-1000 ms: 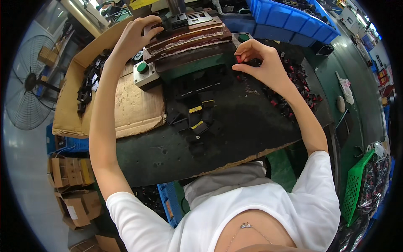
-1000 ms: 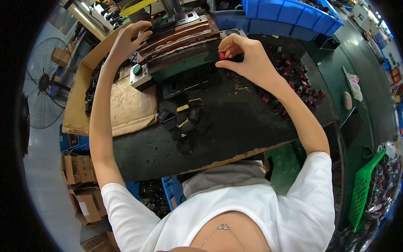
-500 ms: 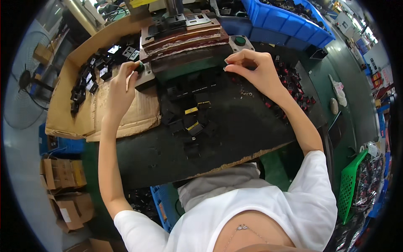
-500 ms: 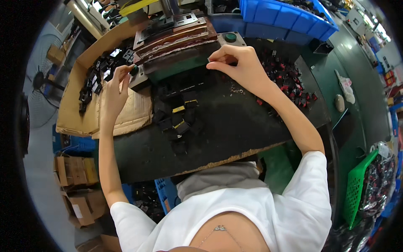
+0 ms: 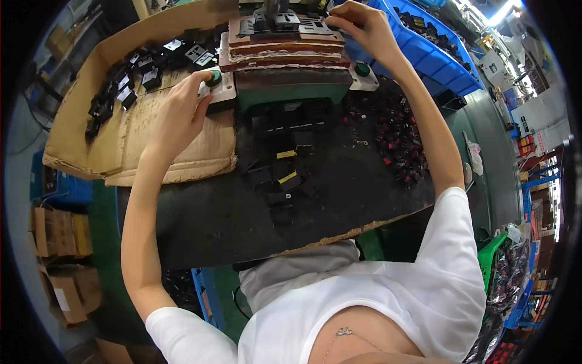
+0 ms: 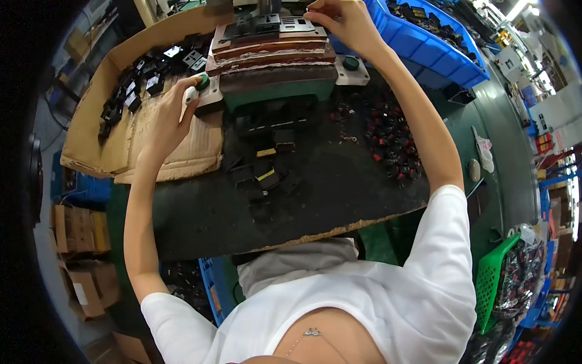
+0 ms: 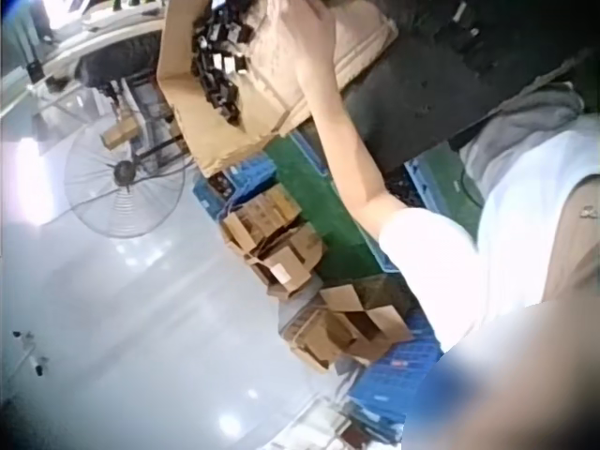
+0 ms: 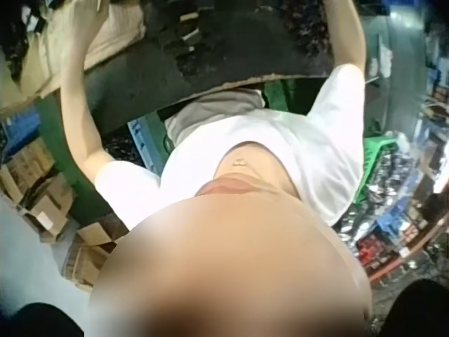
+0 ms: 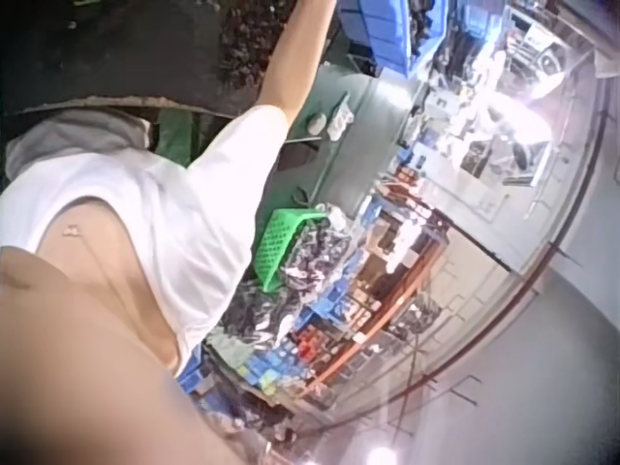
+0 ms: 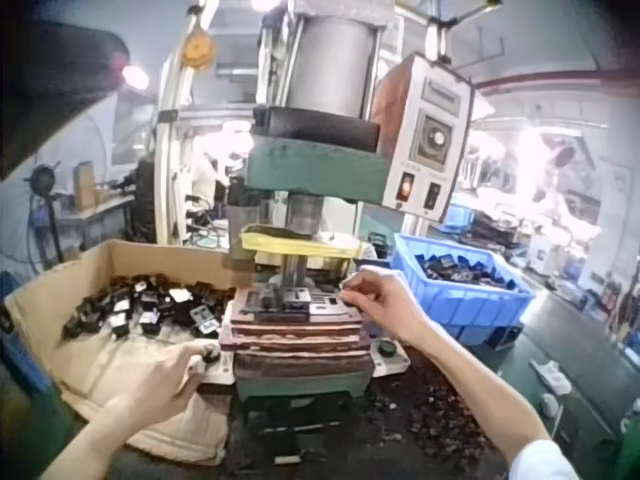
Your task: Assembling electronic power panels by inserting switches and buttons and using a pneumatic press to secure components.
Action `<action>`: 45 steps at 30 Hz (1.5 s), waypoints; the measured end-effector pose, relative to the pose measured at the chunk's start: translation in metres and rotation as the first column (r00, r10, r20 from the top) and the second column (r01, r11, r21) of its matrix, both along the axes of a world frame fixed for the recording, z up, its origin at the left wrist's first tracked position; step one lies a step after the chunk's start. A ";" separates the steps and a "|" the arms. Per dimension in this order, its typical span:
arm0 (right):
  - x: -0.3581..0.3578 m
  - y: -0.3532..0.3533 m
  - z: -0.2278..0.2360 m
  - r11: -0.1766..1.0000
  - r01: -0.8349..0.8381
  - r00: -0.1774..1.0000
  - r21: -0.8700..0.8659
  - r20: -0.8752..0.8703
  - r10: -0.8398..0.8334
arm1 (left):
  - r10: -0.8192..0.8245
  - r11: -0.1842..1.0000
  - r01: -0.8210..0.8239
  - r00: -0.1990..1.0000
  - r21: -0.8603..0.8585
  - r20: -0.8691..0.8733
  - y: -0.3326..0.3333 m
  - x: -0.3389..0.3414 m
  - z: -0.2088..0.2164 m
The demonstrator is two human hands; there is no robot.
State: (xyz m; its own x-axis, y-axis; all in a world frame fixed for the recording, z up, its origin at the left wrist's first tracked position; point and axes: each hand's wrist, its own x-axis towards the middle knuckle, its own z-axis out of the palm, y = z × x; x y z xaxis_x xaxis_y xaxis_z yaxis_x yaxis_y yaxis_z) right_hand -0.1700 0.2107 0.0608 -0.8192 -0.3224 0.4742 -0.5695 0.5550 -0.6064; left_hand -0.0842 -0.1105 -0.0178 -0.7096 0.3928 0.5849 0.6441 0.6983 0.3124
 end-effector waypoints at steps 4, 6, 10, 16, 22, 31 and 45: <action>-0.019 0.000 -0.008 0.988 -0.047 0.980 0.150 -0.183 0.074 | 0.002 1.000 -0.002 1.000 -0.015 -0.015 0.002 0.000 0.001; -0.020 -0.005 -0.008 0.966 -0.074 0.924 0.247 -0.348 0.160 | 0.008 1.000 -0.008 1.000 -0.013 -0.013 0.002 -0.001 -0.002; -0.023 -0.006 -0.006 0.959 -0.027 0.942 0.282 -0.314 0.120 | 0.008 1.000 -0.008 1.000 -0.019 -0.001 0.001 -0.001 0.000; -0.021 -0.007 0.000 0.967 -0.109 0.940 0.231 -0.294 0.176 | 0.057 0.997 -0.058 0.998 -0.049 -0.022 -0.004 -0.002 -0.004; -0.049 0.003 -0.010 0.803 -0.575 0.595 0.157 -0.595 0.541 | 0.030 0.996 -0.038 0.995 -0.084 -0.094 -0.002 -0.005 -0.003; 0.004 0.003 0.023 0.825 0.317 0.945 0.468 -0.089 -0.313 | 0.052 0.996 -0.057 0.997 -0.075 -0.059 -0.003 -0.002 -0.005; 0.004 0.059 -0.007 0.778 -0.230 0.940 0.584 0.340 0.023 | 0.089 0.992 -0.098 0.990 -0.082 -0.113 0.002 -0.010 -0.001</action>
